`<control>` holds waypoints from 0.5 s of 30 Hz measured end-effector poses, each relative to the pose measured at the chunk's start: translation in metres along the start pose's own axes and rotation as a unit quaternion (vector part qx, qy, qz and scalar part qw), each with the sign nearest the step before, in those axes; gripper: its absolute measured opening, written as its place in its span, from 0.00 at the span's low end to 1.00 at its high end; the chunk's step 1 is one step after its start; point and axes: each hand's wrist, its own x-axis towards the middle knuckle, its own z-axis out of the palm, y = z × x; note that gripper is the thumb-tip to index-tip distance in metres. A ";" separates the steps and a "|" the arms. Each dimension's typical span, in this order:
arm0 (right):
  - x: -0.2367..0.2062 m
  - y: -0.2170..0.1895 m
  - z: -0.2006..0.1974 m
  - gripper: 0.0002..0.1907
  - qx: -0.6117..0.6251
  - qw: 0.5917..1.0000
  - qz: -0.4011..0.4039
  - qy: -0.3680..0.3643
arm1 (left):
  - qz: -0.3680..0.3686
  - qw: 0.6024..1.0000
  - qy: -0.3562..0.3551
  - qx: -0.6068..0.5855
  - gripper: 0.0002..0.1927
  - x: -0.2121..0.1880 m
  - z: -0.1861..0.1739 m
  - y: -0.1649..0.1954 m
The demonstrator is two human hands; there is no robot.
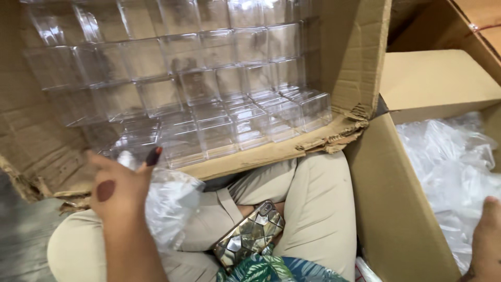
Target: The person sits on the floor between cardboard boxes and unwraps clear plastic boxes from white plastic bags, placing each unwrapped box onto a stack inside an open carton. They pull bags off the boxes one at a time and set used bags aside.
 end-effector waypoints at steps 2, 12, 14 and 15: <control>0.000 0.008 0.009 0.24 -0.035 0.999 0.024 -0.004 | -0.017 0.999 -0.042 -0.015 0.62 -0.001 0.001 0.006; -0.071 -0.134 0.034 0.35 0.174 0.962 -0.212 0.001 | 0.059 0.979 -0.104 -0.166 0.66 -0.035 0.003 0.065; -0.103 -0.191 0.051 0.35 0.018 0.928 -0.358 -0.098 | 0.109 0.959 -0.105 -0.241 0.64 -0.043 0.023 0.080; -0.124 -0.214 0.058 0.34 0.059 0.916 -0.372 -0.142 | 0.138 0.942 -0.113 -0.284 0.63 -0.043 0.033 0.083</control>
